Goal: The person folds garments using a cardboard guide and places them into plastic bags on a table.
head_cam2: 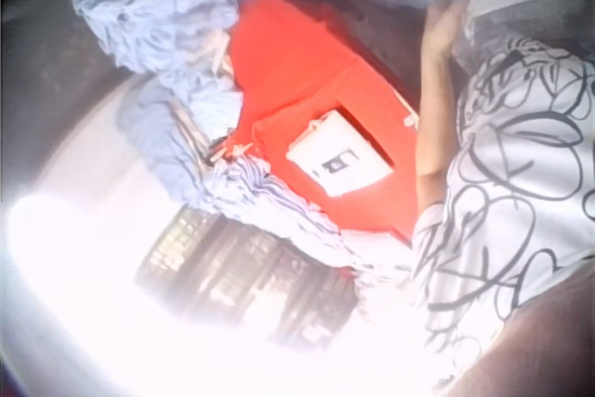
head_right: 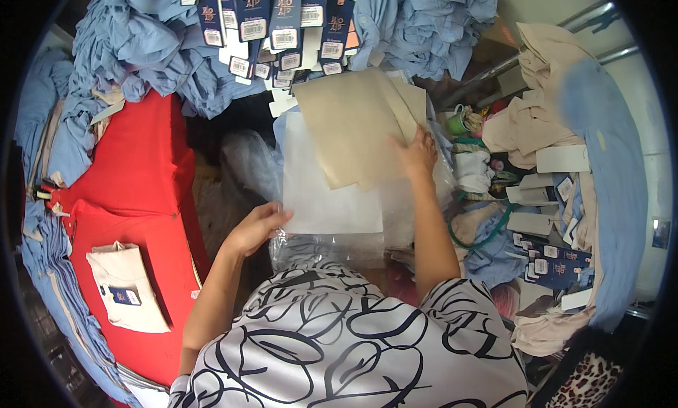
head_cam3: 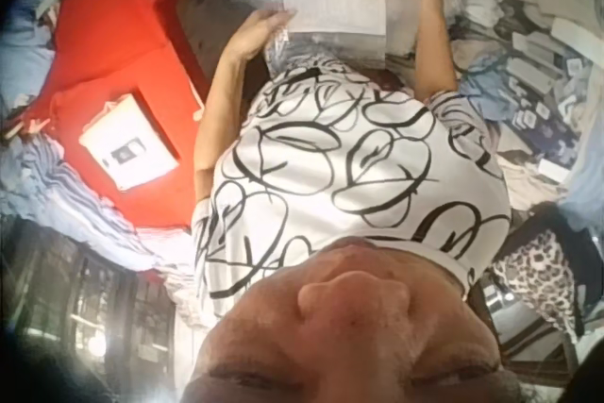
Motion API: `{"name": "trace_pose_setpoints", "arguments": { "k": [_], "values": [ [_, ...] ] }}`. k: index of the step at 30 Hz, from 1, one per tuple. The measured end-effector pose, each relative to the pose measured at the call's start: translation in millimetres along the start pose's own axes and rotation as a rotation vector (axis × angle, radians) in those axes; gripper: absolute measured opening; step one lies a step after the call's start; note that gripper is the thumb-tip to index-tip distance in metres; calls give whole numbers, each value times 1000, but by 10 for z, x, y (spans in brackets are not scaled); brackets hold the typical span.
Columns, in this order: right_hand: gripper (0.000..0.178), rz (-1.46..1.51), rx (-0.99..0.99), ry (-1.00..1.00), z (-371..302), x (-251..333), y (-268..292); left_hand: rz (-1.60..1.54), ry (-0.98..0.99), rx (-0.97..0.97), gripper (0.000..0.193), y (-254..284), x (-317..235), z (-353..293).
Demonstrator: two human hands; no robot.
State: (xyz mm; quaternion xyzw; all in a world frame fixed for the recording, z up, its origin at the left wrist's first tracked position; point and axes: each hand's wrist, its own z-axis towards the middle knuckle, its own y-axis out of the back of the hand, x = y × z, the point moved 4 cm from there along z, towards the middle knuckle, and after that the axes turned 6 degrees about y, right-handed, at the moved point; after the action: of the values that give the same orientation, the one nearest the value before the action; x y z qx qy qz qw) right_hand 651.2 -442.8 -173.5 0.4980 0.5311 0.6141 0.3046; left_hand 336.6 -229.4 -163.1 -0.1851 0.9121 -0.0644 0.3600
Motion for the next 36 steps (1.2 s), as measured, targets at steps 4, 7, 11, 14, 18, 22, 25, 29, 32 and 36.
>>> {"name": "trace_pose_setpoints", "arguments": {
  "k": [4,7,11,14,18,22,25,29,32,36],
  "values": [
    [102,-105,198,-15,47,294,-52,-213,-29,25,43,-207,-43,179],
    [93,-148,155,-12,68,155,-101,101,-347,-291,35,-85,-217,-247],
    [78,-360,-110,205,-150,244,18,-183,-464,-579,34,373,-243,-1017],
    [67,609,408,255,-454,629,-141,-463,-525,-571,41,503,-182,-1047],
    [57,1667,1083,132,-1297,1533,-226,-659,-673,-527,49,370,-55,-764],
    [46,2249,1183,-42,-1556,1944,-86,-703,-729,-680,54,436,93,-778],
    [34,2003,1106,26,-1538,1931,-228,-678,-752,-754,53,425,61,-953],
    [33,1614,1066,75,-1401,2097,-76,-649,-851,-889,49,545,129,-1181],
    [33,1673,1034,77,-1448,2344,44,-666,-916,-984,47,649,137,-1335],
    [30,1649,1204,106,-1660,2846,303,-809,-1032,-1021,48,769,133,-1622]
  ]
}}
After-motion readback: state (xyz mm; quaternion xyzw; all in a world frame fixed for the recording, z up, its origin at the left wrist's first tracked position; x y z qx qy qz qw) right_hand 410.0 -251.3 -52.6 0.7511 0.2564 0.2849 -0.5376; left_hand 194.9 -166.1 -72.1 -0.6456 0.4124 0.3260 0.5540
